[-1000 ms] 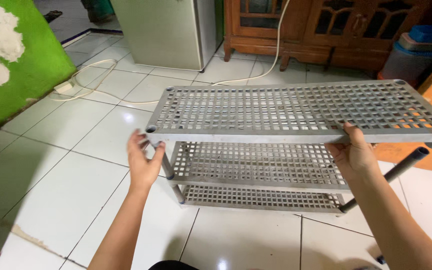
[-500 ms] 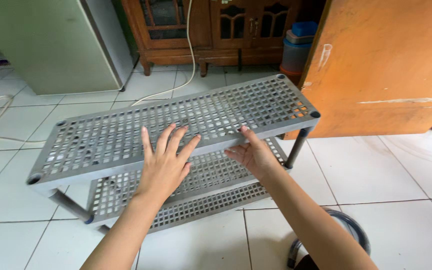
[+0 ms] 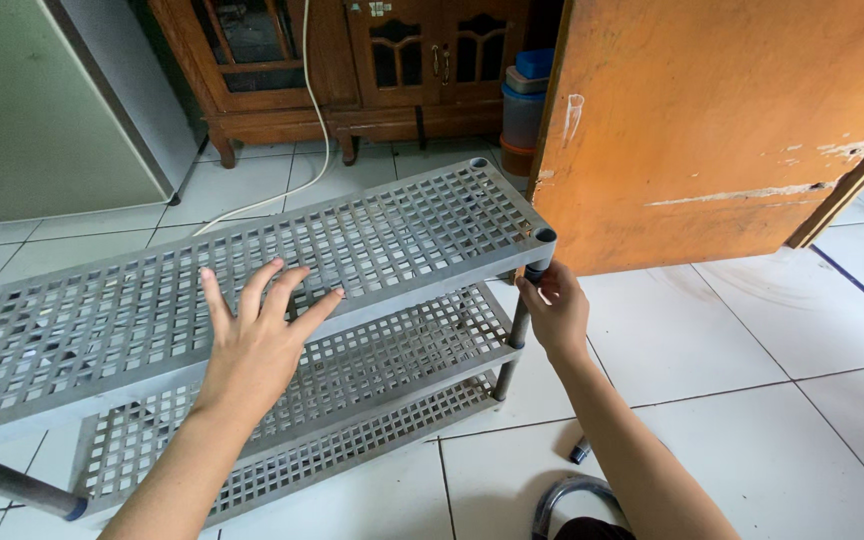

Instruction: The person assembles a three-tier metal shelving unit by inserting vertical poles into the grid shelves and attaching curved handles to the top layer.

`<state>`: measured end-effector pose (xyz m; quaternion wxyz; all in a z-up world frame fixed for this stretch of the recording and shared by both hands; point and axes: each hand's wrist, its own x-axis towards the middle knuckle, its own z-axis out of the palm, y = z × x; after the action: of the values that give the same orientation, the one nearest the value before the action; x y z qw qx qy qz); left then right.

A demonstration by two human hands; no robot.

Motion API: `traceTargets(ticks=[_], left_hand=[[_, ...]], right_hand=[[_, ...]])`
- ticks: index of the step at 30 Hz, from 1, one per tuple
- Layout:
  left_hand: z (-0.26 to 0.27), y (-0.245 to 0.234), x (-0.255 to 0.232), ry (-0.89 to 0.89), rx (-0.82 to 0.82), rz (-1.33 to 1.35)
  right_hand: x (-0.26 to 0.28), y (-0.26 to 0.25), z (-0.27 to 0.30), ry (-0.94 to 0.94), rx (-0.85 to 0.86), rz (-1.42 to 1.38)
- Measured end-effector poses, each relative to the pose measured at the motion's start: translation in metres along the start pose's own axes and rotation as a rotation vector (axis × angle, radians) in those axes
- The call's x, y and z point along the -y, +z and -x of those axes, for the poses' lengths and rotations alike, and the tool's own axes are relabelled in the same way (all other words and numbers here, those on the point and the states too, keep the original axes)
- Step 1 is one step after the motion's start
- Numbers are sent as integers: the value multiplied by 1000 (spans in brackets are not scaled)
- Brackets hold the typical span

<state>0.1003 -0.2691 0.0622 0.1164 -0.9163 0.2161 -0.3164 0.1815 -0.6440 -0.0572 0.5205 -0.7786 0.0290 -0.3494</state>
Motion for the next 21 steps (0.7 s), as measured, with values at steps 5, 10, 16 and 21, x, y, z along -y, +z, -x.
traceTargets(ticks=[5,10,16,21], left_hand=[[1,2,-1,-2,14,-9],[0,0,-2,6,30,11],[-1,-1,-1,18,83,-33],[1,-2,-3,36,65,-40]], right_hand=[[-1,-1,-3,32,25,-68],[1,-8,-4,59,52,-98],[8,-10,-7,107,69,-129],[10,-12,-7,147,75,-138]])
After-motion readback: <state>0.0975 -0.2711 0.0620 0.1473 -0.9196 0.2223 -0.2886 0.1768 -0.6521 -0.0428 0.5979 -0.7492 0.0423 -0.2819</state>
